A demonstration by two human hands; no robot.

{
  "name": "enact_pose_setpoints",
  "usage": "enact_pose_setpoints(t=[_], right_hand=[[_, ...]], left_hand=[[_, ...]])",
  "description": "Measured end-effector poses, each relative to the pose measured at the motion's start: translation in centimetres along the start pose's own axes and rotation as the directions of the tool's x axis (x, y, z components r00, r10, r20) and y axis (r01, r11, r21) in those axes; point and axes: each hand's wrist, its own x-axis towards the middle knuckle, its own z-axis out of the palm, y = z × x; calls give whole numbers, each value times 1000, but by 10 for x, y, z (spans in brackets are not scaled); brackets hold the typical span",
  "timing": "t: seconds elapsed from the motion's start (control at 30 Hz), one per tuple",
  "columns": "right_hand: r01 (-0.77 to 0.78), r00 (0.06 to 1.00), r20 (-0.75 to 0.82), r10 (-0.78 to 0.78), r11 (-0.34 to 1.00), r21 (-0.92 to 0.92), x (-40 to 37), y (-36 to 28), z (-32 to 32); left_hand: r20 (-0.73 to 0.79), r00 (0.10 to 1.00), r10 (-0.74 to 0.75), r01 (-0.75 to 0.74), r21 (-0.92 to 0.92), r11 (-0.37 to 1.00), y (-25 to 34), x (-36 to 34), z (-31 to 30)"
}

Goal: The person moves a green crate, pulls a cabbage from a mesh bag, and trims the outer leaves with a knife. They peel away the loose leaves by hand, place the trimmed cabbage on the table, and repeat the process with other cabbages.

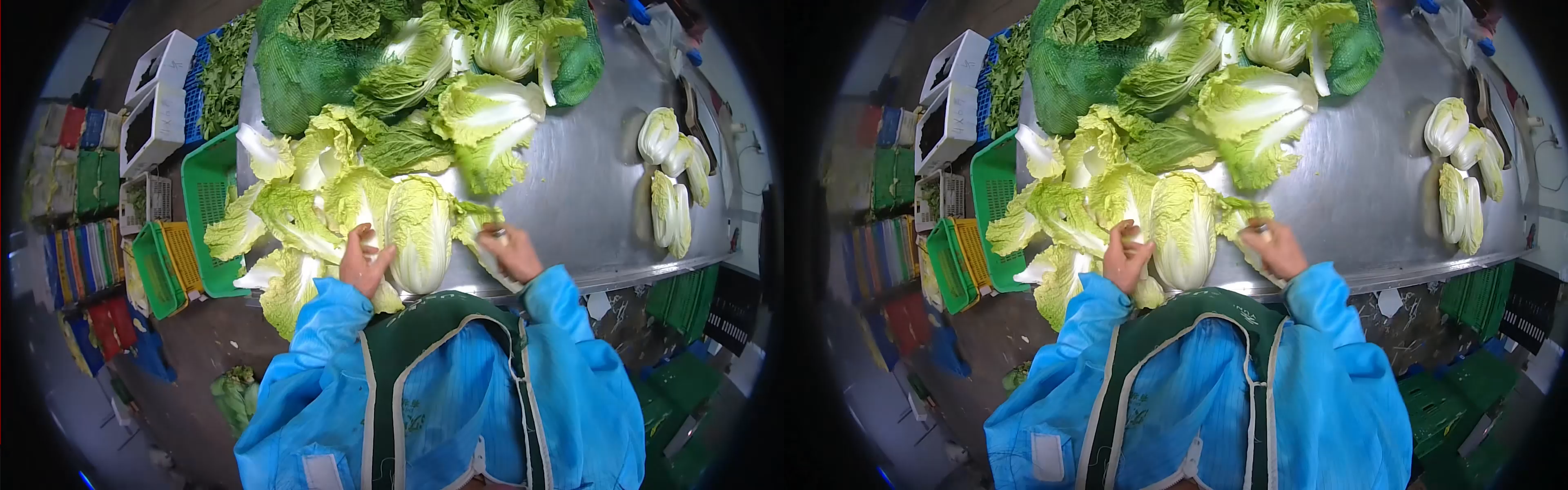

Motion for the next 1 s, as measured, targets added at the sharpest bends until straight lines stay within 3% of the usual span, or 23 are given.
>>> enact_pose_setpoints(t=[0.03, 0.07, 0.17, 0.2, 0.27, 0.33, 0.4, 0.5, 0.53, 0.57, 0.67, 0.77, 0.83, 0.9, 0.93, 0.97, 1.0], right_hand=[[-5, 999, 50, 1, 997, 83, -1, 7, 17], [-16, 998, 54, 10, 992, 127, 3, 11, 29], [-80, 992, 105, 65, 985, 155, 8, 1, 54], [-103, 988, 129, 84, 984, 146, 10, -5, 58], [21, 993, 109, -52, 964, 264, 3, -17, 59], [159, 972, 110, -205, 932, 327, -11, -46, 53], [260, 952, 82, -295, 920, 295, -25, -79, 46], [313, 949, -17, -315, 935, 165, -19, -102, 31], [346, 938, -71, -339, 923, 166, -15, -108, 25], [380, 923, -125, -363, 910, 163, -11, -116, 22], [321, 945, 23, -327, 937, 139, -18, -139, 21], [312, 940, 132, -315, 949, 43, -7, -145, 32], [379, 921, 132, -367, 922, -82, 2, -142, 36], [227, 962, 158, -222, 974, -10, 11, -129, 36], [165, 972, 168, -162, 986, -3, 7, -125, 39], [101, 979, 180, -99, 995, 3, 4, -121, 43], [247, 961, 138, -238, 968, -53, 4, -113, 51]], left_hand=[[27, 995, -100, 101, -45, 994, 3, -7, 5], [99, 991, -88, 87, 13, 996, 8, -11, 11], [74, 997, -36, 11, 317, 948, -1, 3, 32], [86, 995, -58, 34, 258, 966, 3, 7, 35], [76, 997, -1, 7, -83, 997, 9, 4, 35], [111, 992, 57, -10, -387, 922, 23, 7, 25], [193, 973, 124, 26, -629, 777, 37, 8, 6], [250, 957, 149, 185, -916, 355, 23, 32, 5], [240, 958, 156, 197, -948, 249, 25, 39, 9], [274, 927, 256, 241, -958, 155, 27, 45, 10], [320, 774, 547, 412, -910, -50, 52, 44, 17], [471, 750, 465, 563, -824, -72, 53, 41, 21], [487, 824, 290, 498, -866, 41, 55, 34, 25], [462, 879, 121, 438, -880, 183, 40, 23, 27], [483, 875, 38, 474, -869, 141, 36, 22, 28], [391, 920, 21, 369, -886, 281, 33, 23, 30], [297, 955, 9, 267, -869, 416, 39, 18, 31]])
